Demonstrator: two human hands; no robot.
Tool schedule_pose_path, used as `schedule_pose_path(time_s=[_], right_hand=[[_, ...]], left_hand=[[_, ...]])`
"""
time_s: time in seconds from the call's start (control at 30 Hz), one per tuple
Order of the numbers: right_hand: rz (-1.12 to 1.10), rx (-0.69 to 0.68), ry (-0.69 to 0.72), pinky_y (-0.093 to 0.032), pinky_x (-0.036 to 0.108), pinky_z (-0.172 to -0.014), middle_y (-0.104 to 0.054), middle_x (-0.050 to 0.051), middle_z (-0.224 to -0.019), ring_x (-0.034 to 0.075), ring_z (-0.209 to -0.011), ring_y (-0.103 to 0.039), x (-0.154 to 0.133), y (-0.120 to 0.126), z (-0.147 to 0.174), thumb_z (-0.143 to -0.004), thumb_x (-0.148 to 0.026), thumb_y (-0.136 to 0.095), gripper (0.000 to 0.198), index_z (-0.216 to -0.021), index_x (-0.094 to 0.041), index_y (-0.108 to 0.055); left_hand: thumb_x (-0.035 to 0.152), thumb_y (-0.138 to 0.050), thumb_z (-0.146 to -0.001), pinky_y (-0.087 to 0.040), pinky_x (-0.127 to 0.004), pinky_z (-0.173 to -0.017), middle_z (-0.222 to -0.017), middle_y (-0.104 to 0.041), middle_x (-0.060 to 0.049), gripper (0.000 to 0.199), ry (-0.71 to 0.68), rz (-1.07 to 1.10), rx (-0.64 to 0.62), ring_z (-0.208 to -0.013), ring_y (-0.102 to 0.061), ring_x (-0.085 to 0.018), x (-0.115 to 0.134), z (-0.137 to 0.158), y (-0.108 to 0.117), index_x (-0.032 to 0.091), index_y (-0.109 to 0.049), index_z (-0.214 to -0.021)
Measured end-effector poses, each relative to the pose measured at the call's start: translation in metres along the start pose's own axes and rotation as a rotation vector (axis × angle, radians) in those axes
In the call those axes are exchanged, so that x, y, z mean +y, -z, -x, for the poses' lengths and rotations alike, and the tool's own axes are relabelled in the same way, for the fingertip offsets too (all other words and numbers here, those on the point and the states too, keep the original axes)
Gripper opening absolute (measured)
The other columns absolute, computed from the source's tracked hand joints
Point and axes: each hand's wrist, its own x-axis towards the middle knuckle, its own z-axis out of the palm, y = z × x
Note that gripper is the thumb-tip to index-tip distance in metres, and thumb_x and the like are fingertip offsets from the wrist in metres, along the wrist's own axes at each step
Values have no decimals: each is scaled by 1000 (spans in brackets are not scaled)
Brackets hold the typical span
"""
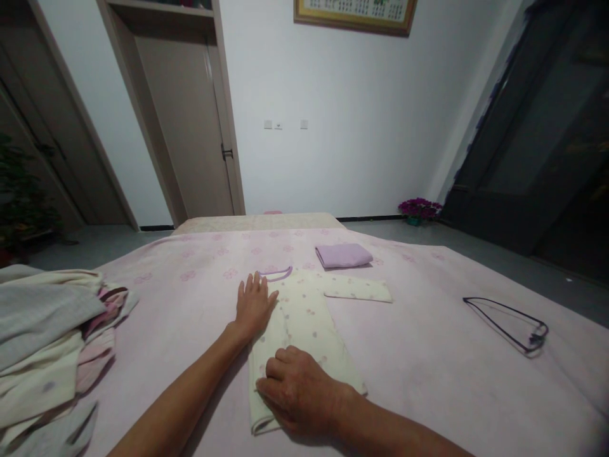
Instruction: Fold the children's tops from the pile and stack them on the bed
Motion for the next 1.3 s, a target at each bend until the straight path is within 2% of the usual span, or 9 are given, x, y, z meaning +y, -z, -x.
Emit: schedule_pose_path(time_s=[0.2, 0.3, 0.4, 0.6, 0.77, 0.87, 1.07, 1.2, 1.3], right_hand=[[-10, 120, 171, -33, 32, -63, -59, 0, -71, 17, -66, -48, 7, -12, 2, -86, -28, -56, 8, -82, -21, -57], [-25, 216, 147, -36, 32, -65, -61, 2, -70, 17, -67, -51, 23, -9, 2, -88, -27, -50, 14, -85, -20, -62], [-51, 306, -75, -40, 31, -72, -65, 5, -77, 18, -73, -56, 51, -3, 4, -93, -25, -48, 19, -89, -19, -66], [-44, 437, -747, -42, 31, -93, -69, 8, -106, 20, -100, -60, 134, 8, 37, -98, -22, -45, 27, -109, -17, -69], [194, 341, -1247, -37, 37, -102, -58, 13, -136, 28, -121, -50, 190, 11, 95, -94, -22, -48, 43, -136, -14, -56], [262, 263, -1471, -38, 41, -98, -55, 17, -137, 32, -122, -49, 205, 9, 123, -95, -28, -48, 48, -140, -11, -50], [247, 155, -1573, -38, 45, -96, -61, 20, -126, 34, -118, -52, 212, 3, 137, -94, -34, -52, 51, -140, -11, -50], [173, 255, -1595, -40, 43, -97, -60, 19, -128, 33, -117, -54, 216, 1, 136, -91, -27, -50, 53, -143, -13, -48], [82, 449, -1568, -43, 38, -95, -60, 15, -130, 30, -114, -57, 218, 1, 131, -88, -22, -49, 53, -141, -15, -50]], left_hand=[[51, -35, -99, -22, -50, -119, -160, -30, -20, 65, -104, 142, -154, -151, -21, -34, 27, 42, -9, 11, -40, -150], [51, -41, -96, -19, -52, -120, -160, -28, -21, 68, -130, 100, -180, -151, -17, -37, 32, 52, -10, 8, -42, -149], [44, -41, -97, -19, -53, -121, -160, -28, -21, 63, -136, 73, -211, -151, -18, -37, 36, 57, 0, 8, -43, -149], [51, -42, -96, -21, -54, -121, -162, -24, -16, 67, -194, 136, -280, -151, -15, -34, 55, 90, 37, 14, -41, -152], [46, -45, -96, -16, -54, -123, -163, -15, -14, 68, -304, 119, -438, -152, -10, -31, 67, 115, 63, 17, -32, -156], [45, -43, -97, -14, -55, -123, -163, -14, -14, 65, -300, 111, -464, -152, -8, -31, 69, 115, 71, 19, -31, -156], [43, -49, -95, -16, -59, -121, -160, -29, -14, 58, -284, 308, -390, -151, -19, -33, 61, 112, 61, 20, -47, -148], [36, -52, -94, -25, -54, -120, -145, -55, -11, 38, -131, 791, -169, -141, -42, -29, 55, 103, 54, 24, -67, -128], [37, -62, -90, -40, -46, -111, -130, -66, -12, 33, 93, 1221, -146, -125, -59, -28, 56, 92, 55, 23, -72, -118]])
